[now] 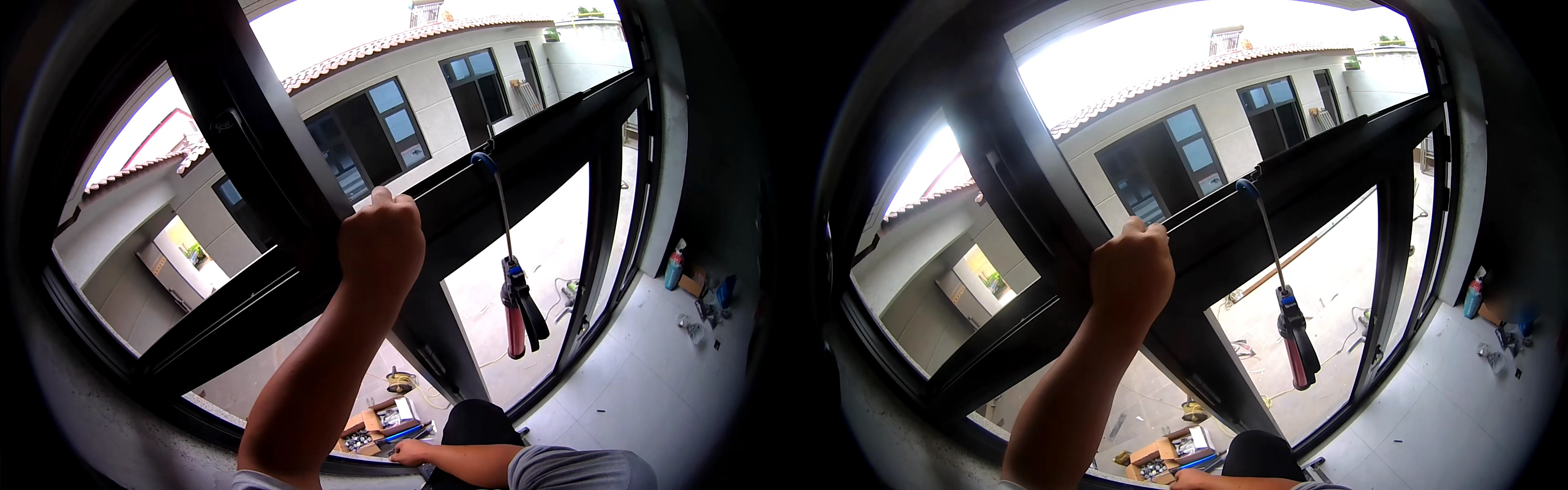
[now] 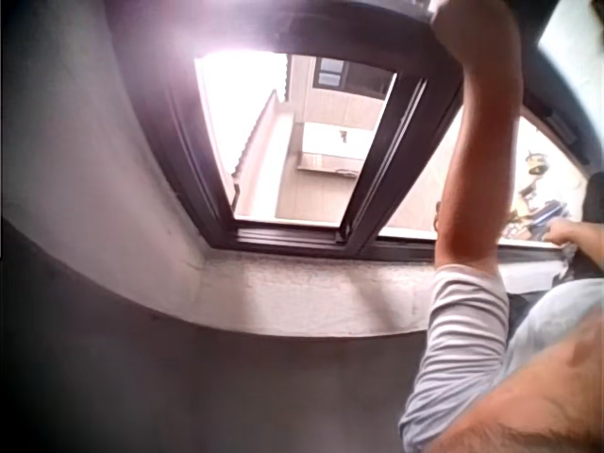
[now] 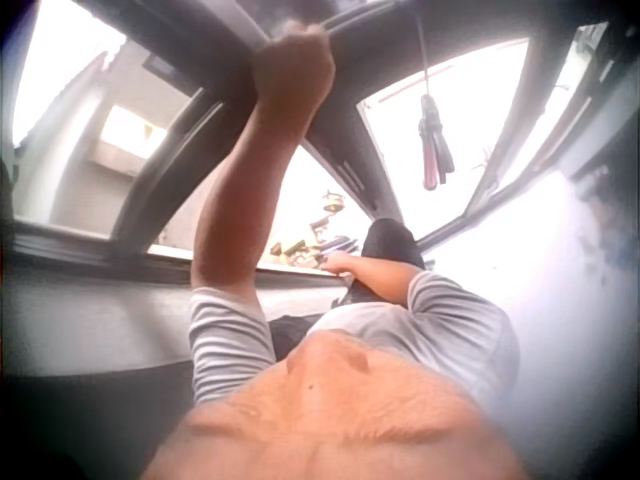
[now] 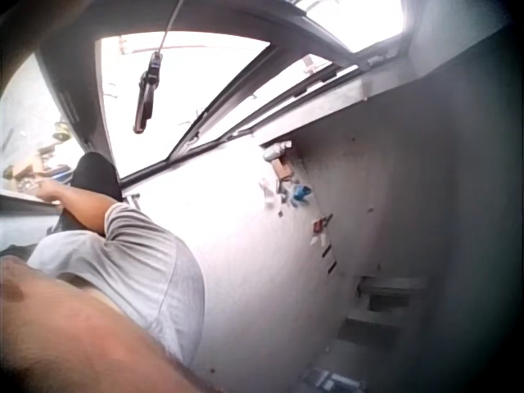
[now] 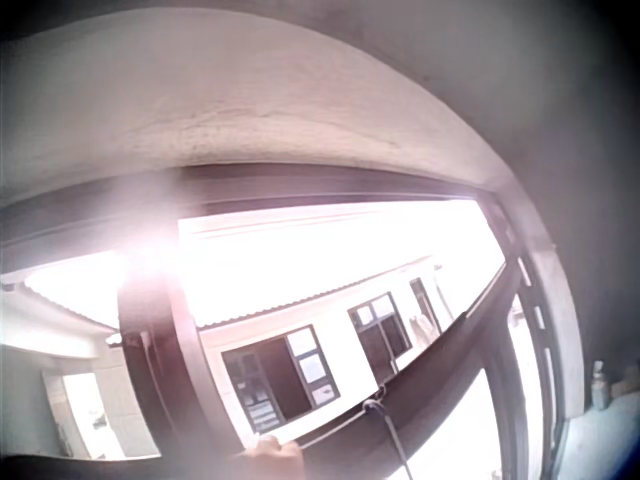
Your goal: The person sits on the floor and handles small hardware parts from plastic bags. They then climb a ladder and fit a large black window frame into a wall opening, adjusting its position and securing it.
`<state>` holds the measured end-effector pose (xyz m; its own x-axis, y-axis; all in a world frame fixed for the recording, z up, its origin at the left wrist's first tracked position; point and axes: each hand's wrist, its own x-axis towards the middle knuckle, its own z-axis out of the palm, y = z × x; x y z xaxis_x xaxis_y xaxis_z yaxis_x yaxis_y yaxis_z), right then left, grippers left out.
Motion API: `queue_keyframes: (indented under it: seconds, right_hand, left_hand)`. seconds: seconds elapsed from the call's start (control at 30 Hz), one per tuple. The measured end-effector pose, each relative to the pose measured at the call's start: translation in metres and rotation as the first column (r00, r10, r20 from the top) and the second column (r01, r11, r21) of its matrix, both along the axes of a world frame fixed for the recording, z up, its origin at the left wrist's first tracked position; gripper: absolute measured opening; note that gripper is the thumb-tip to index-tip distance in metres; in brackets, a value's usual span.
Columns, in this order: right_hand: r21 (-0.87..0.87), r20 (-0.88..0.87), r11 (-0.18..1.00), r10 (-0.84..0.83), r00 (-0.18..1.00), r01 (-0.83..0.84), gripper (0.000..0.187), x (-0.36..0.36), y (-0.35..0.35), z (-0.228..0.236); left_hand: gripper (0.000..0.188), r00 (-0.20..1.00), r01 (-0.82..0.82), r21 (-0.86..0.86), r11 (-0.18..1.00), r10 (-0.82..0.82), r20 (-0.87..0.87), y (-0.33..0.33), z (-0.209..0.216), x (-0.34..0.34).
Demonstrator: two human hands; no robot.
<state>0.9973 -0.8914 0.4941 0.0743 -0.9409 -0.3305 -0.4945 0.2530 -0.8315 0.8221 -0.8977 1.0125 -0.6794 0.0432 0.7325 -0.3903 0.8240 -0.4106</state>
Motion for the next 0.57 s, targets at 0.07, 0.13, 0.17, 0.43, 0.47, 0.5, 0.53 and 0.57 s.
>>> queue_keyframes:
  seconds: [0.07, 0.13, 0.17, 0.43, 0.47, 0.5, 0.53, 0.57]
  right_hand:
    - [-0.006, -0.008, 0.999, -0.046, 0.999, 0.046, 0.053, -0.014, 0.0, -0.004]
    - [-0.005, -0.018, 0.997, -0.079, 0.997, 0.079, 0.053, -0.025, 0.0, -0.008]
    - [-0.003, -0.016, 0.995, -0.103, 0.995, 0.103, 0.053, -0.031, 0.001, -0.011]
    - [0.001, 0.008, 0.996, -0.086, 0.996, 0.086, 0.053, -0.023, 0.007, 0.008]
    - [-0.004, 0.012, 0.996, -0.083, 0.996, 0.084, 0.053, -0.021, 0.007, 0.008]
    - [-0.007, 0.016, 0.997, -0.081, 0.997, 0.081, 0.053, -0.02, 0.006, 0.009]
    - [-0.011, 0.02, 0.997, -0.081, 0.997, 0.081, 0.053, -0.019, 0.007, 0.009]
    - [-0.01, 0.02, 0.997, -0.079, 0.997, 0.079, 0.053, -0.019, 0.007, 0.008]
  left_hand:
    - [0.014, 1.0, 0.021, -0.003, 1.0, -0.021, -0.002, 0.007, 0.0, -0.014]
    - [0.015, 0.999, 0.044, -0.002, 0.999, -0.044, 0.002, 0.011, 0.0, -0.024]
    - [0.015, 0.998, 0.065, -0.015, 0.998, -0.065, -0.001, 0.012, -0.001, -0.03]
    - [0.013, 0.998, 0.057, -0.011, 0.998, -0.057, 0.001, 0.006, 0.001, -0.016]
    - [0.012, 0.996, 0.088, -0.006, 0.996, -0.088, -0.014, 0.005, 0.001, -0.013]
    - [0.011, 0.992, 0.12, 0.0, 0.993, -0.119, -0.029, 0.006, 0.001, -0.009]
    - [0.011, 0.987, 0.153, 0.004, 0.988, -0.152, -0.045, 0.008, 0.001, -0.004]
    - [0.013, 0.985, 0.173, 0.072, 0.982, -0.173, -0.01, 0.013, 0.001, 0.008]
